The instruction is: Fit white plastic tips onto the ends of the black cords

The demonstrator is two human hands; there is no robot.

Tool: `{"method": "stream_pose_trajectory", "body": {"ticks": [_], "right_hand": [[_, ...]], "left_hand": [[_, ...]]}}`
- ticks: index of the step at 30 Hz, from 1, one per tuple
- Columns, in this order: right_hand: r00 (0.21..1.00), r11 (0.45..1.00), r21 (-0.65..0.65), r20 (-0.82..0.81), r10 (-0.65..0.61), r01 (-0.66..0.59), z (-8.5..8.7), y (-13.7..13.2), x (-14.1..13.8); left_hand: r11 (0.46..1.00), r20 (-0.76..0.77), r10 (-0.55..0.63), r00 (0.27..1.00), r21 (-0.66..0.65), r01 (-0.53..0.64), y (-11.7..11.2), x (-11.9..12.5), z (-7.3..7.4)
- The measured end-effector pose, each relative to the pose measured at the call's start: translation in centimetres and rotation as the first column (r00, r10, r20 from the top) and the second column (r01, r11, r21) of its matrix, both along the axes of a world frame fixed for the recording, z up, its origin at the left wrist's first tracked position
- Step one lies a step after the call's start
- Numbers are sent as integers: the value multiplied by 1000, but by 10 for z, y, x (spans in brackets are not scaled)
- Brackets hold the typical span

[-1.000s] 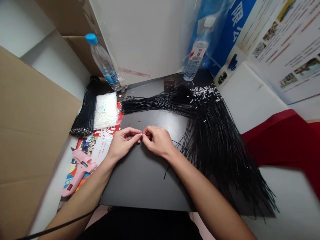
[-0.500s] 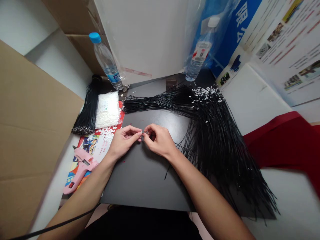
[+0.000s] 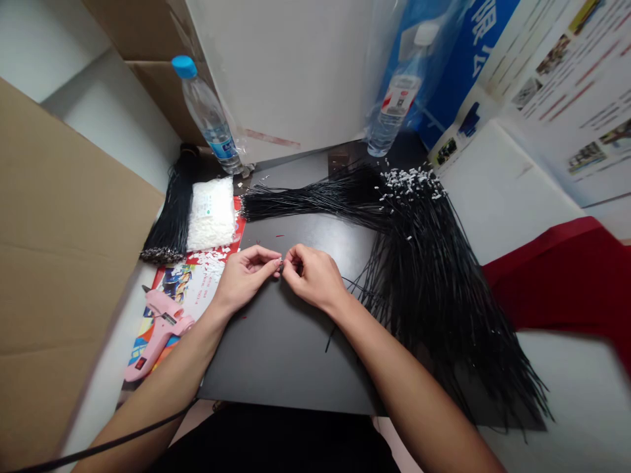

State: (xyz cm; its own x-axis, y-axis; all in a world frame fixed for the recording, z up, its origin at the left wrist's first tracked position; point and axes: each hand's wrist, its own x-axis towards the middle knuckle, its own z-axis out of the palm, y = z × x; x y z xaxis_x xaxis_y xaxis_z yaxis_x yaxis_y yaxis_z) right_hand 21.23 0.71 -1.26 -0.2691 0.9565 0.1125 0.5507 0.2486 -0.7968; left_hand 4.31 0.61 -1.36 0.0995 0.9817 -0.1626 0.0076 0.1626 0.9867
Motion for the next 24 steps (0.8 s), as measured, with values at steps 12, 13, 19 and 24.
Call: {"method": "stream_pose_trajectory", "body": {"ticks": [12, 13, 19, 24], "right_hand": [[997, 999, 3, 70, -42, 42, -4, -3, -5], [997, 999, 4, 67, -41, 41, -4, -3, -6], [998, 999, 5, -26, -51, 51, -4, -3, -8], [994, 998, 34, -102, -49, 52, -3, -2, -5]], "left_hand": [[1000, 27, 8, 1000, -1, -8, 0, 0, 1], [1000, 30, 10, 1000, -4, -10, 0, 0, 1], [1000, 62, 1, 998, 4, -1, 2, 0, 1], [1000, 74, -26, 997, -3, 26, 2, -1, 3]]}}
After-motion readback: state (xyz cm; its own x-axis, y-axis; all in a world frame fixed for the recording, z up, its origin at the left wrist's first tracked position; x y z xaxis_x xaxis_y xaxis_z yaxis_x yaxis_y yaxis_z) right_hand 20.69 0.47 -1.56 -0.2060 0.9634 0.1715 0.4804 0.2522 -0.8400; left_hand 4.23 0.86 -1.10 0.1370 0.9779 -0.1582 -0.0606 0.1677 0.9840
